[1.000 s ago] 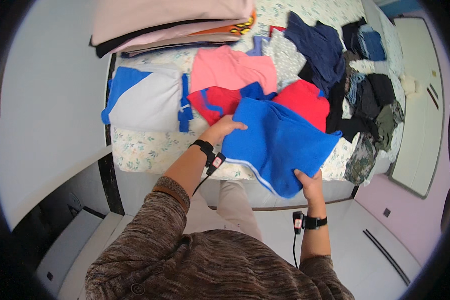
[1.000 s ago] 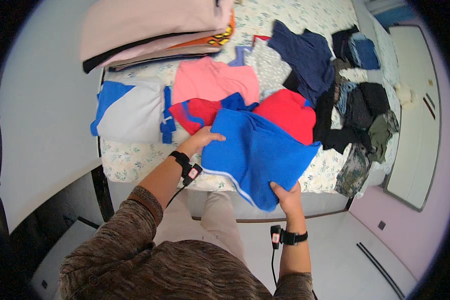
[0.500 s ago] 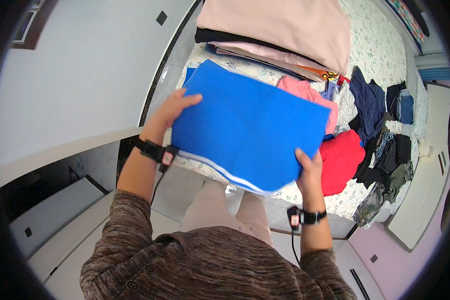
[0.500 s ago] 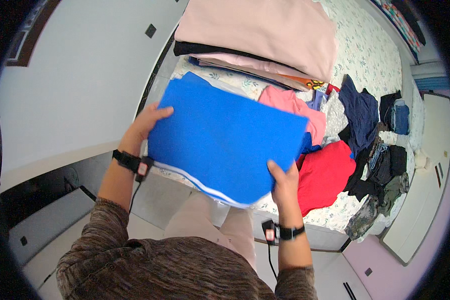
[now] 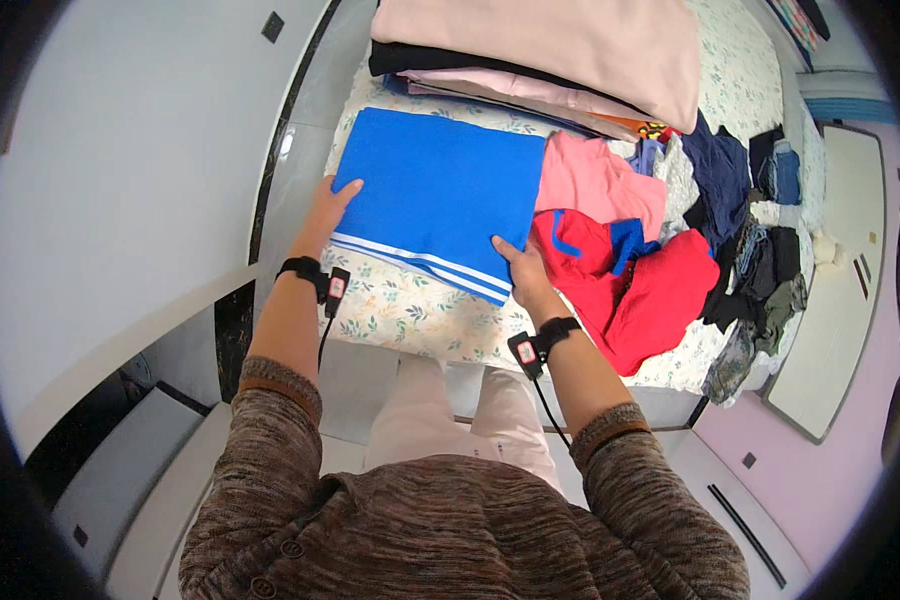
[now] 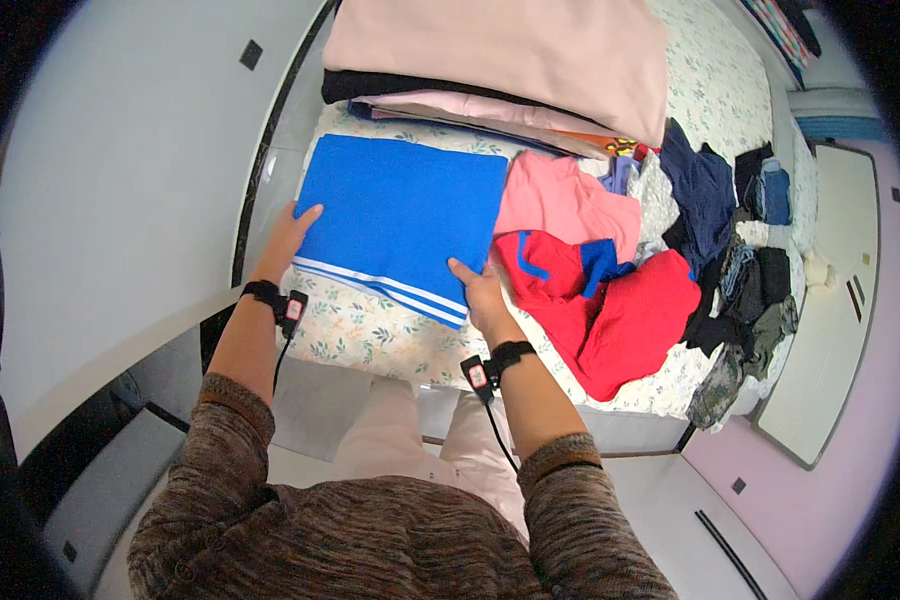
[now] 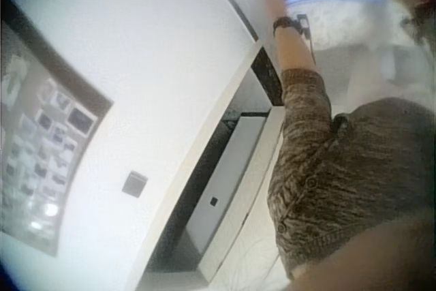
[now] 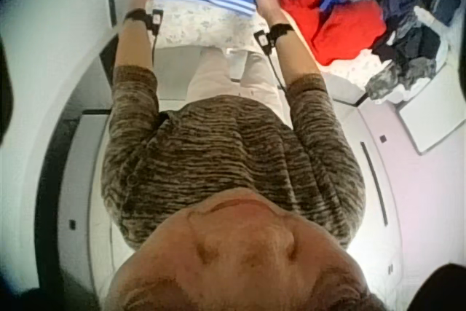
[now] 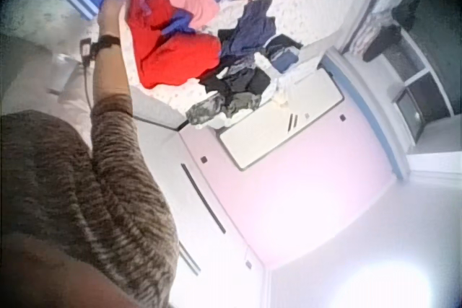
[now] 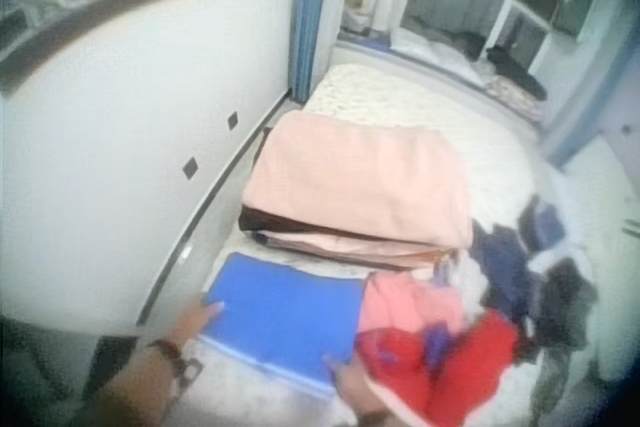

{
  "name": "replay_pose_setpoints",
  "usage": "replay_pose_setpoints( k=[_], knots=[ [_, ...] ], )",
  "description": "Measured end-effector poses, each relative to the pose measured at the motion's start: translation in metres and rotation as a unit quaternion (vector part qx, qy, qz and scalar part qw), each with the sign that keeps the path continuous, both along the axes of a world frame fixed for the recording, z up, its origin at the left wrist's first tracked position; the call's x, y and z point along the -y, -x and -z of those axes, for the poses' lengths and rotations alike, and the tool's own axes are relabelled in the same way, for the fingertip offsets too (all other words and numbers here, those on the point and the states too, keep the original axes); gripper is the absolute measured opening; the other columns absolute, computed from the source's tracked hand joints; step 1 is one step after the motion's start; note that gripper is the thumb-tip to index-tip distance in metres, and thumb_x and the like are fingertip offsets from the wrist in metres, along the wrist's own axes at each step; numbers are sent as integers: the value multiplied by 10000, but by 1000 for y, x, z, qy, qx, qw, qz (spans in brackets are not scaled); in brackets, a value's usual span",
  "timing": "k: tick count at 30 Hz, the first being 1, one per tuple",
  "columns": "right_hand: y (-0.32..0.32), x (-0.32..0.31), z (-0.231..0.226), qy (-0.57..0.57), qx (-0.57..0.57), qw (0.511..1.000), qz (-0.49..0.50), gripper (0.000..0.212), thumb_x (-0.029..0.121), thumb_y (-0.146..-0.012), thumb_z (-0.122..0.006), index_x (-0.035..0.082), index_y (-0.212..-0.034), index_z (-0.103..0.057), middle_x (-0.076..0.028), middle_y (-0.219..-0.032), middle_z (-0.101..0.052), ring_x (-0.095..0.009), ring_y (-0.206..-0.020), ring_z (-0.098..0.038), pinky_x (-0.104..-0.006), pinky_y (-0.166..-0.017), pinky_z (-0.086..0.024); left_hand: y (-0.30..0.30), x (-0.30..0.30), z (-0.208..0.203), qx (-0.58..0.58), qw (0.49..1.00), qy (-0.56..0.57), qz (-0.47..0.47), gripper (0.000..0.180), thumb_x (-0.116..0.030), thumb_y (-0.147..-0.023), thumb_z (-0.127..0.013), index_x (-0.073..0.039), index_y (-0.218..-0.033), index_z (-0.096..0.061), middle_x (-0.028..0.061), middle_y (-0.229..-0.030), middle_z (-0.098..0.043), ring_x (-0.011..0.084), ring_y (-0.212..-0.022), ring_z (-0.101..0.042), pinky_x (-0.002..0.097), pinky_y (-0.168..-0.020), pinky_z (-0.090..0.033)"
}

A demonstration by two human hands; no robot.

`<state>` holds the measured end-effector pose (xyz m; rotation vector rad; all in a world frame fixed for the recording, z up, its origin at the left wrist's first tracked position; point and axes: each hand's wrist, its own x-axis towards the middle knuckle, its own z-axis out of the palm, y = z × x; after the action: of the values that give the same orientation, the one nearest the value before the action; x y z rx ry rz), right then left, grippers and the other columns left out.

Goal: The person folds several garments on a bed, including a pink hoodie, a blue and white jacket, and a red shirt. They smooth each item, fold sleeves and sides, and stack the folded clothes. The person also opens a wardrobe, places folded clothes inside, and closes the wardrobe.

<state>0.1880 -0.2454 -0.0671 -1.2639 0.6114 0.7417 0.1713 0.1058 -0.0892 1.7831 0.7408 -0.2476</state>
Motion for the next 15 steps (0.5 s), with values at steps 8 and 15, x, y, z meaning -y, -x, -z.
replay_pose_setpoints(
  k=[8, 15],
  knots=[
    [30, -1, 23, 84, -86, 993, 3, 491, 233, -831, -705, -31, -1201, -520, -178, -1123, -621, -290, -968, -625, -397, -850, -501, 9, -19, 1, -83, 996, -6, 10, 653, -393, -793, -716, 94, -1184, -526, 206, -1032, -644, 286, -939, -629, 378, -835, -489],
    [42, -21, -3, 480, 434, 743, -174, 821, 227, -705, -740, -8, -1377, -332, -301, -1381, -344, -455, -1256, -361, -495, -1024, -316, -10, 48, -26, 139, 875, -430, 174, 659, -355, -848, -641, -75, -1386, -386, 235, -1440, -304, 415, -1323, -288, 558, -1048, -258]
  ],
)
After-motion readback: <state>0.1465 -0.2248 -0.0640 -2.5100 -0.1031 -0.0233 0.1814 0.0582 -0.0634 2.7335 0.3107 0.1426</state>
